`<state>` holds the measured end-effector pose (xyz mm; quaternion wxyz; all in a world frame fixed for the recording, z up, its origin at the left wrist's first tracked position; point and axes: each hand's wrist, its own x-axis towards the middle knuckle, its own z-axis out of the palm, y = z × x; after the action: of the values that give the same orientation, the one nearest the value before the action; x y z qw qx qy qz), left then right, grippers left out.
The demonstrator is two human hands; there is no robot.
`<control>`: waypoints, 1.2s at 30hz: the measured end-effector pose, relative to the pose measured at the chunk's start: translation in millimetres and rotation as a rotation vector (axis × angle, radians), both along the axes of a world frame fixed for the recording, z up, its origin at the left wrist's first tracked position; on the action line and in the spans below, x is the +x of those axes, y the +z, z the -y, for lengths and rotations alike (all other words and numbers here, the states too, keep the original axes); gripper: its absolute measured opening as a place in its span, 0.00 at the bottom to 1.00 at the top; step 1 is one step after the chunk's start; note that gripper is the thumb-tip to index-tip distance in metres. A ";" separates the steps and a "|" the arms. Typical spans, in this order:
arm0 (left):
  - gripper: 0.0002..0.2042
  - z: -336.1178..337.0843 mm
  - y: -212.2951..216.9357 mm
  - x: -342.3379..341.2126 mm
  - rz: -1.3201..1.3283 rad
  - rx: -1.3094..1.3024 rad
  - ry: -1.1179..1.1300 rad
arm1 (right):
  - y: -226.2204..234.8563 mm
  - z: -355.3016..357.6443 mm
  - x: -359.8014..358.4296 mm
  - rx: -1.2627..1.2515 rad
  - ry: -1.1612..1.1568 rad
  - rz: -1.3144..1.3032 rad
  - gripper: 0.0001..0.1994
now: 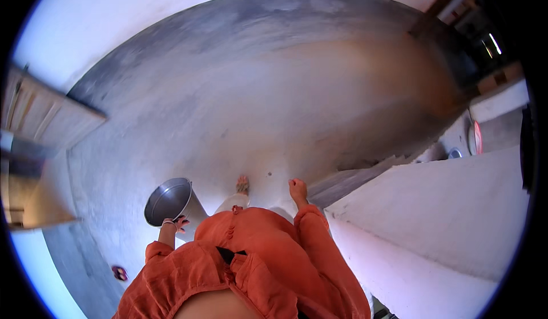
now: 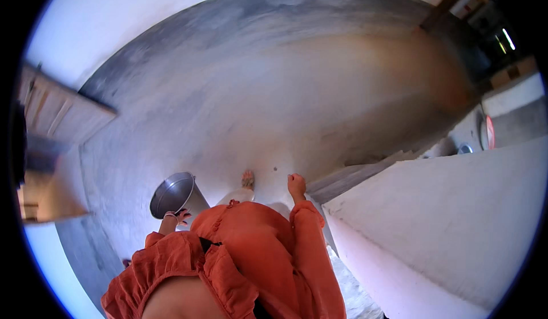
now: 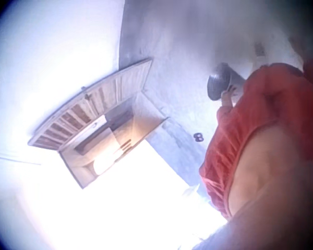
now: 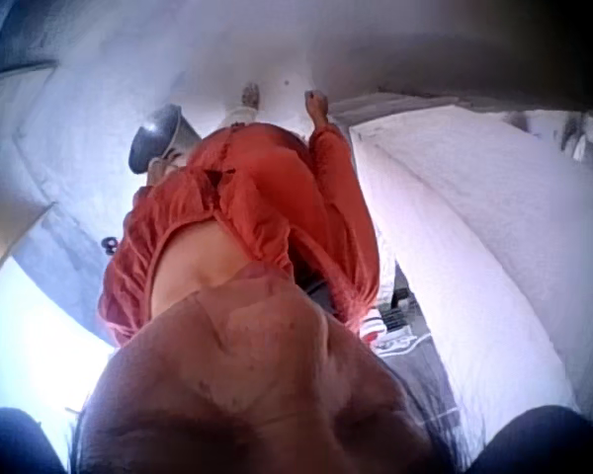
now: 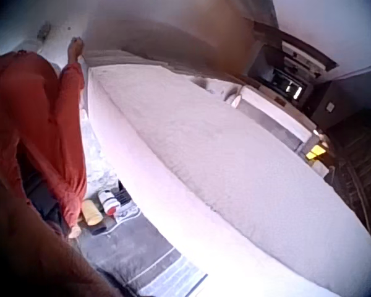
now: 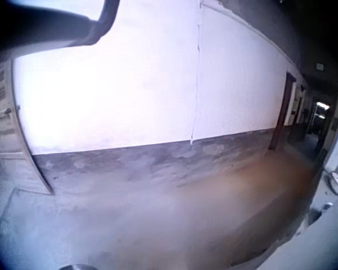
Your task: The person scoops water from a large bucket into a yellow bucket using a red scoop, then pours water into a metal pot containing rice. They rinse the rice by hand, drain the water, and repeat the rinsing process. Finally, they carry the pot of washed rice into a kitchen area.
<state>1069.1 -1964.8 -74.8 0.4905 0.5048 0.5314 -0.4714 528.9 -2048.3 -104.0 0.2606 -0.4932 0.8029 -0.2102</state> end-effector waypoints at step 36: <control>0.21 932.7 -64.4 -598.7 0.080 0.055 -1.580 | -58.3 352.6 -359.4 0.309 -0.996 0.306 0.12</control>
<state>470.4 -2897.5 -139.2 0.0165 0.7610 0.0089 -0.6484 169.5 -2400.9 -162.3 0.3129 0.0271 0.9140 -0.2570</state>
